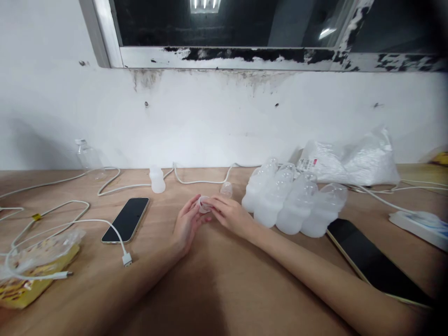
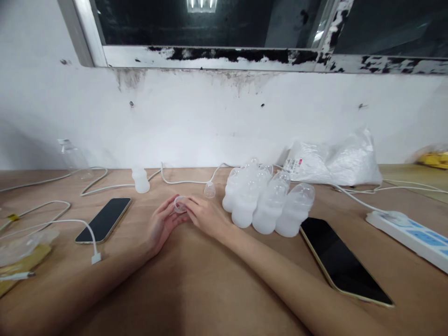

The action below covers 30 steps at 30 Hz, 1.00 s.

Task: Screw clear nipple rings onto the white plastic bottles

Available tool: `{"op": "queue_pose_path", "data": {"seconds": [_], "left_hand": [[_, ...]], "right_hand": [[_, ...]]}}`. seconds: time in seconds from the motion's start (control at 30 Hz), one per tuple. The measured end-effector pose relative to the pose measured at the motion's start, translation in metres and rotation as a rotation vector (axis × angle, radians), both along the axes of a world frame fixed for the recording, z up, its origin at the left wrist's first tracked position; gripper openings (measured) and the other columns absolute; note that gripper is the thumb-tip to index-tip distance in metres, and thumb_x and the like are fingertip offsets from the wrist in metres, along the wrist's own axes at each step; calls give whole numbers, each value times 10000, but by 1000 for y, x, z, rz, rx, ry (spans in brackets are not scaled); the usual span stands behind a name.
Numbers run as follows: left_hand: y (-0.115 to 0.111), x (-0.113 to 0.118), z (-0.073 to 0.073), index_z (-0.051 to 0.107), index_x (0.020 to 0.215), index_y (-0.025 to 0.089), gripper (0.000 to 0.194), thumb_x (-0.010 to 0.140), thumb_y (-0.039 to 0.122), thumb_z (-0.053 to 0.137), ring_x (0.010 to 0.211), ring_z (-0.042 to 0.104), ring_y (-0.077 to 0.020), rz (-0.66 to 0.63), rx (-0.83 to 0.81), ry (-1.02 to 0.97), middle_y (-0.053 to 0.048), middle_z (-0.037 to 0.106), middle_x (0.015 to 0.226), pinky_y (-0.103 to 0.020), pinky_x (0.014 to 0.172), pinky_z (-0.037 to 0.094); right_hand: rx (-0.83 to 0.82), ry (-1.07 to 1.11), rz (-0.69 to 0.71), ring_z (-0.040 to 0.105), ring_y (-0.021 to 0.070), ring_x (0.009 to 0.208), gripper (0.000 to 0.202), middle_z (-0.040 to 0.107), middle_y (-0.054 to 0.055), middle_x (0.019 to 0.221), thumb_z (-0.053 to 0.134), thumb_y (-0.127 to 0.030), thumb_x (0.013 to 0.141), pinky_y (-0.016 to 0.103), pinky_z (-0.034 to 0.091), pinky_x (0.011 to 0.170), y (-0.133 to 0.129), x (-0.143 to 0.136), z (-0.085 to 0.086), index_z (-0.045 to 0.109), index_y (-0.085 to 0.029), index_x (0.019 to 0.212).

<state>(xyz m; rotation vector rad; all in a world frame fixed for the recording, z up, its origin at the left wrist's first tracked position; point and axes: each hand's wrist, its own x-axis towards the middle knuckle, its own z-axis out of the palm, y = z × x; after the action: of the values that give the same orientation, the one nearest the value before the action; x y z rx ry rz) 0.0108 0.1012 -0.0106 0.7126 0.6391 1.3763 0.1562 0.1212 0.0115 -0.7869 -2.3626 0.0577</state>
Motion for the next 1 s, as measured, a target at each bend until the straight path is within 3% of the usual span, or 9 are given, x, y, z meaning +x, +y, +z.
{"op": "queue_pose_path", "data": {"seconds": [0.1, 0.2, 0.27, 0.33, 0.4, 0.6, 0.77, 1.0], "left_hand": [[-1, 0, 1, 495, 1064, 154, 274, 790, 149, 495, 821, 608, -136, 6, -1, -10, -77, 618, 983, -275, 748, 470], [0, 1, 2, 524, 1003, 137, 228, 777, 166, 511, 799, 616, -155, -22, -12, -15, -85, 620, 971, -292, 725, 484], [0, 2, 3, 542, 971, 125, 214, 769, 197, 534, 789, 618, -169, -36, -7, 2, -93, 618, 964, -295, 693, 495], [-1, 3, 2, 554, 960, 121, 240, 735, 199, 585, 791, 617, -172, -13, 4, 52, -91, 619, 961, -291, 692, 500], [-1, 3, 0, 561, 968, 120, 294, 686, 164, 634, 798, 617, -164, 45, 5, 127, -81, 627, 952, -288, 727, 500], [-2, 1, -3, 561, 1035, 117, 362, 690, 203, 630, 868, 614, -175, 160, 59, 417, -78, 657, 934, -273, 752, 501], [-2, 0, 0, 599, 935, 136, 272, 685, 235, 634, 781, 628, -161, 240, 125, 565, -78, 619, 1021, -228, 611, 516], [-3, 0, 0, 580, 804, 138, 195, 701, 301, 606, 564, 605, -130, 236, 181, 641, -24, 647, 690, -215, 484, 506]], "right_hand": [[-63, 4, 82, 535, 121, 936, 277, 530, 62, 1080, 380, -199, 845, 287, 452, 840, -3, -1, 1, 560, -195, 1056], [-194, 221, -83, 559, 114, 853, 263, 492, 83, 1105, 394, -284, 846, 289, 480, 763, 1, -2, 0, 557, -186, 1027], [-407, 355, -175, 577, 116, 790, 308, 529, 90, 1040, 410, -341, 836, 264, 499, 655, 7, -2, -4, 507, -169, 1071], [-665, 395, -160, 590, 122, 728, 365, 575, 82, 945, 417, -392, 824, 234, 492, 547, 14, -2, -7, 485, -157, 1094], [-820, 373, -114, 592, 117, 667, 385, 598, 68, 874, 404, -434, 820, 207, 464, 477, 16, -3, -10, 514, -159, 1067], [-690, 297, -88, 583, 87, 651, 329, 617, 29, 825, 532, -428, 747, 159, 426, 484, 5, -4, -6, 569, -175, 955], [-687, 326, -170, 568, 79, 547, 263, 616, 8, 733, 476, -404, 788, 165, 409, 439, 6, -5, -4, 521, -179, 916], [-590, 279, -191, 522, 71, 448, 205, 563, -28, 617, 386, -376, 837, 172, 388, 421, -13, -12, 10, 460, -188, 874]]}}
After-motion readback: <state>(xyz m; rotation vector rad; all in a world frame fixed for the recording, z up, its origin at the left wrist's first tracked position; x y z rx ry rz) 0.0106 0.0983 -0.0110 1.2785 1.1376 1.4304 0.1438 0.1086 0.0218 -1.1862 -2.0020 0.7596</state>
